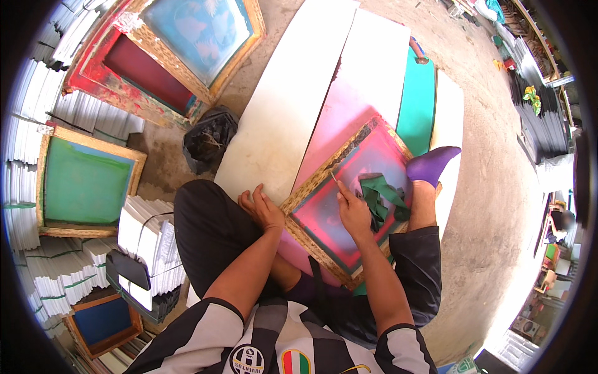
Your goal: The person sits on the floor and uses a small metal tool to scrape dried pink paint from the wooden frame of a screen printing frame. The person holds the frame steady with the left hand and scrapes along the edges with the right hand.
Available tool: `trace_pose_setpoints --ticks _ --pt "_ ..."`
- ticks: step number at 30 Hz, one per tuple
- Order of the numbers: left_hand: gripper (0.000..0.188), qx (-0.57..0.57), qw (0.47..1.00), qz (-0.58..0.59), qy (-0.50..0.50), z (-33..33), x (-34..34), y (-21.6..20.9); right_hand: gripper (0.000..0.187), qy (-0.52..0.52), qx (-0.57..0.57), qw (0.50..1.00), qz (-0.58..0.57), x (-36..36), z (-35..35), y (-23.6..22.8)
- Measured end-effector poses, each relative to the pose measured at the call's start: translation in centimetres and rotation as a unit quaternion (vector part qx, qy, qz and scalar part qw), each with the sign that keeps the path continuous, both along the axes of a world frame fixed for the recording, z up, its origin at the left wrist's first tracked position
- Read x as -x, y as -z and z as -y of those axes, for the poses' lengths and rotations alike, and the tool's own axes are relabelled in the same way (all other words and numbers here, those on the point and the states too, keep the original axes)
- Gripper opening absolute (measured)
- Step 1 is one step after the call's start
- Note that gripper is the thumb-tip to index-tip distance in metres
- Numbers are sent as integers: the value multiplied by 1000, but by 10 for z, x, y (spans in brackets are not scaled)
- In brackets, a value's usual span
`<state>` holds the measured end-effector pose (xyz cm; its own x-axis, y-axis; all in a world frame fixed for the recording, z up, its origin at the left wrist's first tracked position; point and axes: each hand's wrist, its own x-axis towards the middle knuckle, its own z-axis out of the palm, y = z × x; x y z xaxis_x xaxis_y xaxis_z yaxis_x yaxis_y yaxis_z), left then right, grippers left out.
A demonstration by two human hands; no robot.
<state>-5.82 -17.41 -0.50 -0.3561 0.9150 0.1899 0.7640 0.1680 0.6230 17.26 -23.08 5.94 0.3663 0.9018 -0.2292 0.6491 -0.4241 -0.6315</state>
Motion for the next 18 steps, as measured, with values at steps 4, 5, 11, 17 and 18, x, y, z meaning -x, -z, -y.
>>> trace_pose_setpoints --ticks 4,5,11,17,18 --pt "26 3 1000 2 0 0 -1 -3 43 -33 107 991 78 6 -13 -39" --pt "26 -1 1000 1 1 0 -1 -2 44 -47 129 986 100 7 -17 -44" --pt "27 7 1000 -1 -3 0 -2 -2 54 -88 235 954 163 24 -37 -60" --pt "26 3 1000 -3 -6 1 -6 -2 54 -55 136 987 59 15 -22 -19" --pt "26 0 1000 -12 -4 1 -5 -1 53 -48 83 995 11 13 -22 -18"
